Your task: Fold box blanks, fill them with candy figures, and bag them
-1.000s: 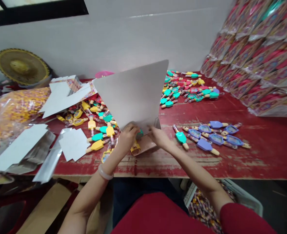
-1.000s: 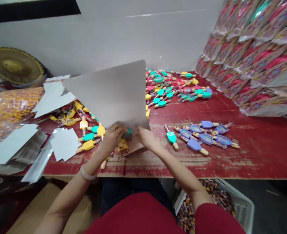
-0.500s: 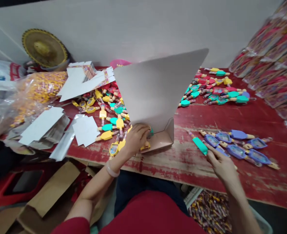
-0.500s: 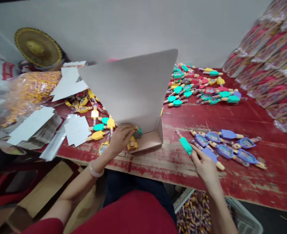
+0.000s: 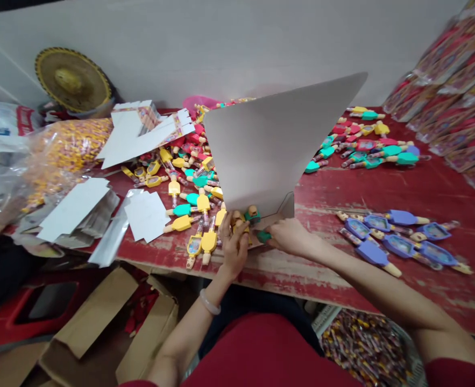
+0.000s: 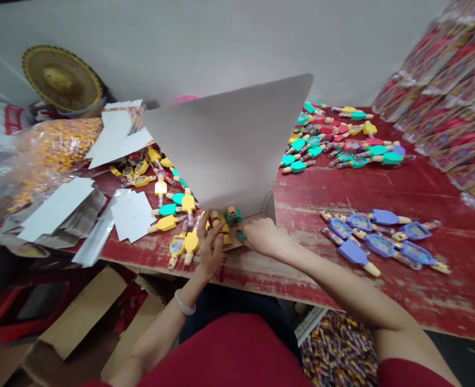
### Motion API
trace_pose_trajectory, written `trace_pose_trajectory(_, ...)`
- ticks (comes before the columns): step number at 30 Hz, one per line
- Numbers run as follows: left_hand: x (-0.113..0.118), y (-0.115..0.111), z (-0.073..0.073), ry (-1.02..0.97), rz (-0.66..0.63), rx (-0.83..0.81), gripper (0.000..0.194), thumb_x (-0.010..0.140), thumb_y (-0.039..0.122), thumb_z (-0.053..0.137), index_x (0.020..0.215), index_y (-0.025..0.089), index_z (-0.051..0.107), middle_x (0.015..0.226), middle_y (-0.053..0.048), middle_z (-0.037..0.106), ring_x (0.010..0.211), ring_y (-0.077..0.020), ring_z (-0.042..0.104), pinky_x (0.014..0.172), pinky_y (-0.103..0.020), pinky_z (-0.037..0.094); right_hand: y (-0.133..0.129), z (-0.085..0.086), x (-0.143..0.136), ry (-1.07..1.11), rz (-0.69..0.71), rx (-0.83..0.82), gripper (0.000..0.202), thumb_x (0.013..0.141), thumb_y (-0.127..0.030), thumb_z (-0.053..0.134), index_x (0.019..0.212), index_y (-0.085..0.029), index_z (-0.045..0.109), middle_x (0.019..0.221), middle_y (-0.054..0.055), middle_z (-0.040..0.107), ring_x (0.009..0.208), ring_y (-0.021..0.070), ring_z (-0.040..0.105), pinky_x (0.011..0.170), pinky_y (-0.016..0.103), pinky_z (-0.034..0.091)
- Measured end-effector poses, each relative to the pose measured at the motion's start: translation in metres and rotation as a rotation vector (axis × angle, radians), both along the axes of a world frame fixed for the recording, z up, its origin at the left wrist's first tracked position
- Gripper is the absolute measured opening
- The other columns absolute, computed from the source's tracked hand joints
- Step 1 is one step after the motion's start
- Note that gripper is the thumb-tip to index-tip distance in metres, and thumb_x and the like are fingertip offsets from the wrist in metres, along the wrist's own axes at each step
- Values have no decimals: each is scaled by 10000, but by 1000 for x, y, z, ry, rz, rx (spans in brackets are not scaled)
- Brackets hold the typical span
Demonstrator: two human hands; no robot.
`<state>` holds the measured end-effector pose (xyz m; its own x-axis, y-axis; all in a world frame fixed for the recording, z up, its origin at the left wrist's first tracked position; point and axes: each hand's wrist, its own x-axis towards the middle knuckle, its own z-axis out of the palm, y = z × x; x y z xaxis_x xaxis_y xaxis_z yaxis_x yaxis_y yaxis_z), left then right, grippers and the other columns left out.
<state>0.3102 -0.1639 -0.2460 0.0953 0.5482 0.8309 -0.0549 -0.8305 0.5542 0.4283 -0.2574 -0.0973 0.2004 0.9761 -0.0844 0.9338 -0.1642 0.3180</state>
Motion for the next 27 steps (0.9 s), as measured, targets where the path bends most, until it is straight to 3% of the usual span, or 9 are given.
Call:
trace_pose_trajectory(3,2,-3,14,-84,-29,-118,558,995,291,525,1542,235,432,1680,-148,262,1589,-277,202,1278,-471,249,24,0,-2,82,-61,43,317,939,-372,609,1135,-149,721,1081,193,762,1029,350,733,828,363,535)
trace_pose_trajectory(7,8,0,42,-120,-67,-309,787,952,261,552,1632,185,164,1707,-158,182,1613,-256,97,1315,-445,122,44,-11,-5,146,-230,260,612,921,-407,657,1411,-89,474,1073,198,748,1016,348,739,830,377,553)
trace_pose_trajectory(11,14,5,59,-64,-215,-557,803,932,276,540,1617,137,146,1682,-187,243,1575,-270,238,1299,-427,179,51,-18,-19,219,-359,378,591,955,-391,605,1409,-73,400,1057,208,739,1047,358,737,850,404,561)
trace_pose_trajectory(15,12,9,70,-85,-233,-594,840,895,313,612,1595,181,166,1603,-164,384,1483,-251,397,1251,-390,298,41,-15,-16,409,-249,442,538,977,-411,576,1384,-100,413,1015,187,744,974,320,751,810,373,556)
trace_pose_trajectory(18,8,17,71,-79,-187,-556,787,863,365,646,1527,180,264,1504,-165,472,1407,-259,467,1221,-404,338,18,0,37,730,-185,478,541,954,-527,586,1333,-161,463,880,96,749,718,237,728,659,301,533)
trace_pose_trajectory(20,6,23,66,1,-138,-610,654,854,401,621,1417,166,384,1398,-164,542,1344,-283,509,1193,-444,366,9,20,98,834,-296,626,435,1008,-513,464,1281,-177,504,848,72,740,605,193,674,613,287,516)
trace_pose_trajectory(21,6,26,62,39,-107,-643,581,851,419,602,1347,168,435,1341,-157,572,1310,-294,530,1169,-462,390,11,32,132,769,-377,770,410,1021,-491,431,1262,-172,523,872,83,739,635,193,677,649,296,525)
trace_pose_trajectory(23,6,30,53,88,-43,-687,474,850,463,573,1223,183,493,1250,-137,610,1248,-309,565,1113,-479,438,31,60,197,563,-485,927,383,1007,-424,473,1271,-156,545,1037,140,735,882,243,714,819,350,542)
trace_pose_trajectory(27,5,31,41,122,59,-741,483,865,546,528,1196,194,518,1203,-123,642,1240,-324,583,1080,-491,474,112,109,295,312,-552,864,533,986,-415,503,1421,-109,487,1446,276,525,1342,379,518,1061,525,445)
